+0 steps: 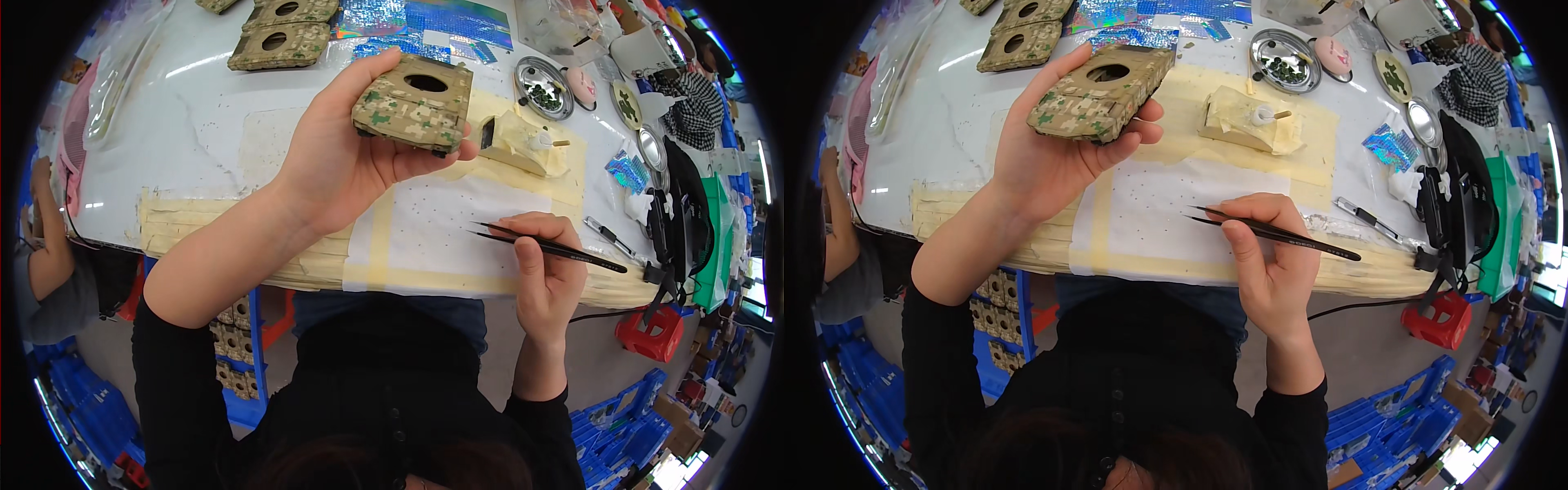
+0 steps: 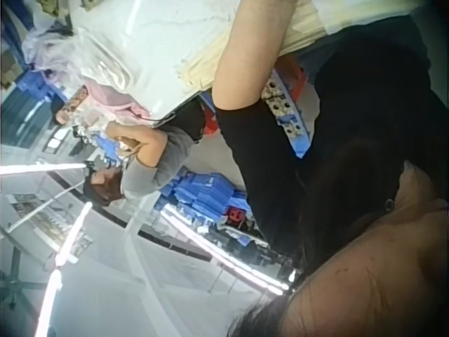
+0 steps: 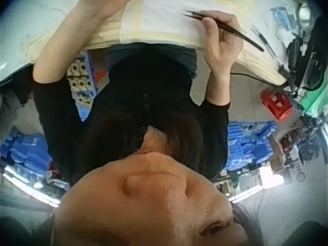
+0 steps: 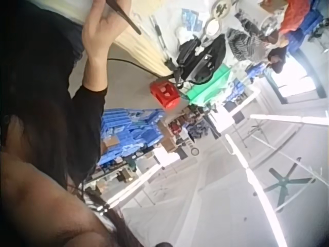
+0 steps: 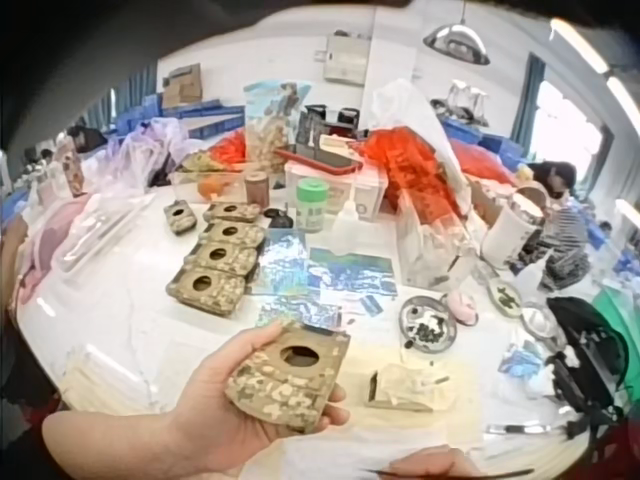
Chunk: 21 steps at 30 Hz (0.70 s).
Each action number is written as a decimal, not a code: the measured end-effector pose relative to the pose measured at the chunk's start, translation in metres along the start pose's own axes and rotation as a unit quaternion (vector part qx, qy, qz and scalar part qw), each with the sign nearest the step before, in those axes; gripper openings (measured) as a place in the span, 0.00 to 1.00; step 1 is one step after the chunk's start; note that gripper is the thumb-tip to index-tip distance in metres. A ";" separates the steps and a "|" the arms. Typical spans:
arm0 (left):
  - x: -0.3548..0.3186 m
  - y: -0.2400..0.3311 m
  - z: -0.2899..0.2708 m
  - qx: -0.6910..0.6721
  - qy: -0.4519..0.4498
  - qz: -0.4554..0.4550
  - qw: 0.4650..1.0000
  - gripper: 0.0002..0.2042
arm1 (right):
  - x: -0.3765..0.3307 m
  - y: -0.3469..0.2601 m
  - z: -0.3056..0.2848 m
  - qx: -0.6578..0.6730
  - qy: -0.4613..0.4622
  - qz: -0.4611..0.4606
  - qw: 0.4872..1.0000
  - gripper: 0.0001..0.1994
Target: Detailing small toy tank models using precision tools and applying components.
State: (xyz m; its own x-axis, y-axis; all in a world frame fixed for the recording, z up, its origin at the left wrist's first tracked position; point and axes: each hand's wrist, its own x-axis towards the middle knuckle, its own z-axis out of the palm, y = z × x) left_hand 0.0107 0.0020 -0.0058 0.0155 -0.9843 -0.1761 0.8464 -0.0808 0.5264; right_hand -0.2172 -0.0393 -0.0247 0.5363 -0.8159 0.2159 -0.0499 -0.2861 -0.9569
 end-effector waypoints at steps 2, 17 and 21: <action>0.000 0.000 0.000 0.001 -0.003 0.000 1.000 0.25 | 0.001 0.001 0.000 -0.036 -0.010 -0.014 0.999 0.04; 0.000 0.000 -0.002 -0.014 -0.012 -0.007 1.000 0.25 | 0.003 0.008 0.001 -0.052 -0.019 -0.015 0.998 0.05; -0.001 0.000 -0.001 -0.013 -0.013 -0.005 1.000 0.25 | 0.003 0.008 0.001 -0.049 -0.020 -0.014 0.998 0.05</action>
State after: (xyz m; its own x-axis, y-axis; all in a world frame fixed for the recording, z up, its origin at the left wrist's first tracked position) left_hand 0.0113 0.0031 -0.0063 -0.0057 -0.9871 -0.1597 0.8599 -0.0864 0.5032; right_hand -0.2158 -0.0434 -0.0319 0.5724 -0.7863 0.2327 -0.1152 -0.3581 -0.9265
